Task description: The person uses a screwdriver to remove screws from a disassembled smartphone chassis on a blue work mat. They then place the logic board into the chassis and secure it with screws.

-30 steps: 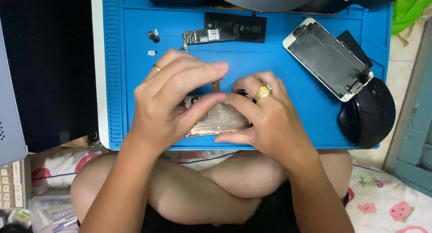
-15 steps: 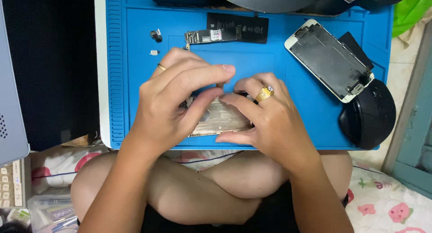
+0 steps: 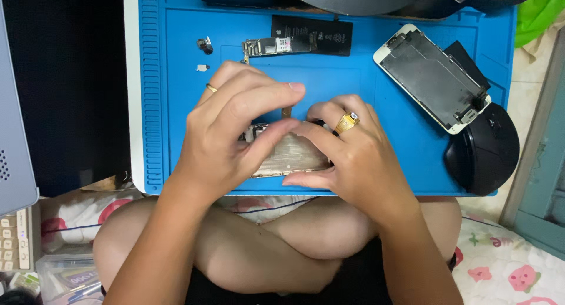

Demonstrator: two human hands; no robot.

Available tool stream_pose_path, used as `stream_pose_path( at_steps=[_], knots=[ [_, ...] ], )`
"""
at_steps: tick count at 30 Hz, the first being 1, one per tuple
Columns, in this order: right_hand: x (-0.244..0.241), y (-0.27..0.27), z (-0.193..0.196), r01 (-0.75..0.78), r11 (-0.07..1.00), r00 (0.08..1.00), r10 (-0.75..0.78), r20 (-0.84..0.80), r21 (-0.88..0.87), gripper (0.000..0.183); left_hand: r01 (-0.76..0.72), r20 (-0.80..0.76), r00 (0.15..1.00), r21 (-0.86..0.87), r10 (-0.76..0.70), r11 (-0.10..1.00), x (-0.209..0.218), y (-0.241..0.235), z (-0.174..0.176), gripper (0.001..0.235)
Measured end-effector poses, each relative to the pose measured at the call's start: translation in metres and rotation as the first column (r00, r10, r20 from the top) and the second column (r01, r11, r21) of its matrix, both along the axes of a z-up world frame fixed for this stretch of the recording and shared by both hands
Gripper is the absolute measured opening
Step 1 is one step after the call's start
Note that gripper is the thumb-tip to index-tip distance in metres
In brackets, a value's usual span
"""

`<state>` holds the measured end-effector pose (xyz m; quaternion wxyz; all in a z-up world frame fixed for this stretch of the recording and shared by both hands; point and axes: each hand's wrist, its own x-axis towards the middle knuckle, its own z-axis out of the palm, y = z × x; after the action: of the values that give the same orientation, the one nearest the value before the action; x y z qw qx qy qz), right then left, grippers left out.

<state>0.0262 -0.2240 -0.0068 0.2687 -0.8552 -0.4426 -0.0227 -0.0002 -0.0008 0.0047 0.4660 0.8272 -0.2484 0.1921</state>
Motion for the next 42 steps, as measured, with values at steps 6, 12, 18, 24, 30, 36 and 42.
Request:
stream_pose_path(
  at_steps=[6, 12, 18, 24, 30, 36, 42],
  knots=[
    [0.000, -0.001, -0.001, -0.001, 1.000, 1.000, 0.000, -0.007, -0.014, 0.066, 0.041, -0.095, 0.994, -0.055, -0.046, 0.998, -0.002, 0.000, 0.005, 0.025],
    [-0.001, -0.001, -0.001, 0.012, 1.000, 1.000, -0.012, -0.004, -0.006, 0.067, 0.006, 0.006, 1.000, 0.002, -0.006, 1.000, 0.001, 0.001, 0.000, 0.024],
    [-0.001, 0.000, 0.000, 0.012, 1.000, 1.000, -0.013, -0.013, -0.010, 0.066, 0.038, -0.050, 0.998, -0.009, -0.038, 0.999, -0.001, 0.002, 0.003, 0.027],
    [-0.001, -0.001, -0.002, 0.012, 1.000, 1.000, -0.012, -0.009, -0.003, 0.065, 0.027, -0.117, 0.993, -0.024, -0.030, 0.999, -0.003, 0.002, 0.007, 0.028],
    [0.000, 0.000, 0.000, 0.000, 1.000, 1.000, 0.000, -0.006, -0.018, 0.066, 0.022, -0.007, 1.000, 0.022, -0.022, 1.000, 0.001, 0.002, 0.005, 0.020],
    [-0.001, -0.001, -0.001, 0.001, 1.000, 1.000, -0.001, 0.006, -0.021, 0.068, 0.049, -0.032, 0.998, 0.028, -0.048, 0.998, -0.001, 0.005, -0.002, 0.030],
    [0.000, -0.001, -0.001, 0.005, 1.000, 1.000, -0.005, -0.018, -0.009, 0.066, -0.039, -0.141, 0.989, 0.066, 0.048, 0.997, -0.009, 0.003, -0.013, 0.050]
  ],
)
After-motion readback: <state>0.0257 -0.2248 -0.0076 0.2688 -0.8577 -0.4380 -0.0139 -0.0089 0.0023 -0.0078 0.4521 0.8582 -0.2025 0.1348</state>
